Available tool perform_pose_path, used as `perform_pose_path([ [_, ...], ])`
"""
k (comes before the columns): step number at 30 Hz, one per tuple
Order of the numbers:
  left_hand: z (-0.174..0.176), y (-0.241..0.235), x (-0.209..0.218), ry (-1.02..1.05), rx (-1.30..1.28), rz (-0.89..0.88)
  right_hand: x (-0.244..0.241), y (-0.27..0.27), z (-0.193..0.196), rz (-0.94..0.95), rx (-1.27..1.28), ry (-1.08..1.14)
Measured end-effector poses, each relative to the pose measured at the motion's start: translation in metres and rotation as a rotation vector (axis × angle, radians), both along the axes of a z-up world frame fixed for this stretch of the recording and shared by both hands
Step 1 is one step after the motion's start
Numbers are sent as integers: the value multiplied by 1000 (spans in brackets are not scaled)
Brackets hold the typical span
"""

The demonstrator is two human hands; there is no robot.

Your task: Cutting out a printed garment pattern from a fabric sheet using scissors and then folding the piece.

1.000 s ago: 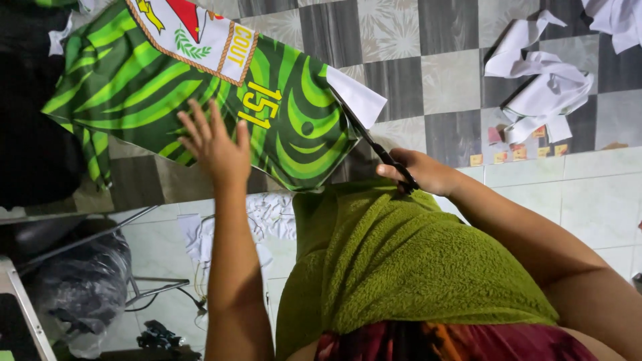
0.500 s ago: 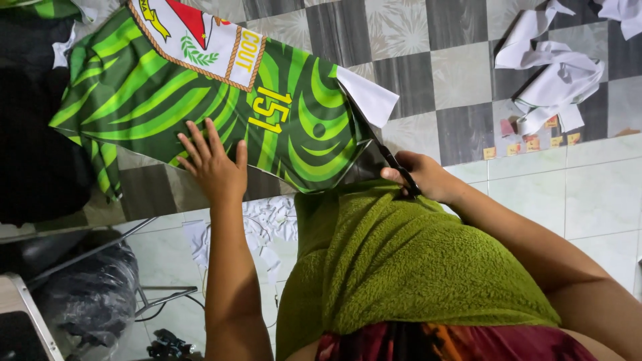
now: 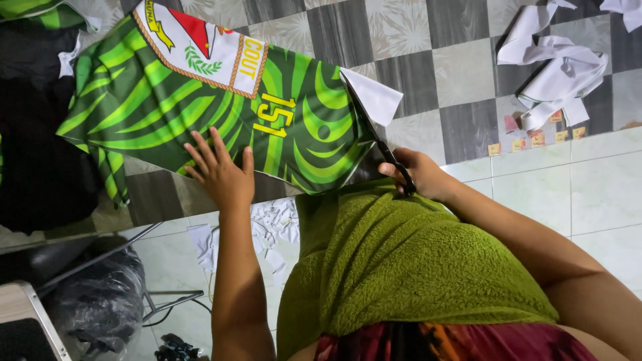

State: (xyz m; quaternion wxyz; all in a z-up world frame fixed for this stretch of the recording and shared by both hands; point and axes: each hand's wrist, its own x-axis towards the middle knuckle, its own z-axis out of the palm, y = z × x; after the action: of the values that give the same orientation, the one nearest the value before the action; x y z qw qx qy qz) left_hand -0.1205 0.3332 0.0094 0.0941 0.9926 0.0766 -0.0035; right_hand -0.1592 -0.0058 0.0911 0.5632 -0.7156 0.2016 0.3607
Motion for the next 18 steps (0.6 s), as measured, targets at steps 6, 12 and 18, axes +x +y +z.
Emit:
perform_pose_path([
  [6,9,-13,-9,-16,-28,32,4,1,13,39,-53,11],
  [12,11,-17,-6,14,-50,-42,15,5,13,39,-19,-9],
  [18,12,-17,-6,34,-49,-32,12,5,-3,-36,6,-33],
])
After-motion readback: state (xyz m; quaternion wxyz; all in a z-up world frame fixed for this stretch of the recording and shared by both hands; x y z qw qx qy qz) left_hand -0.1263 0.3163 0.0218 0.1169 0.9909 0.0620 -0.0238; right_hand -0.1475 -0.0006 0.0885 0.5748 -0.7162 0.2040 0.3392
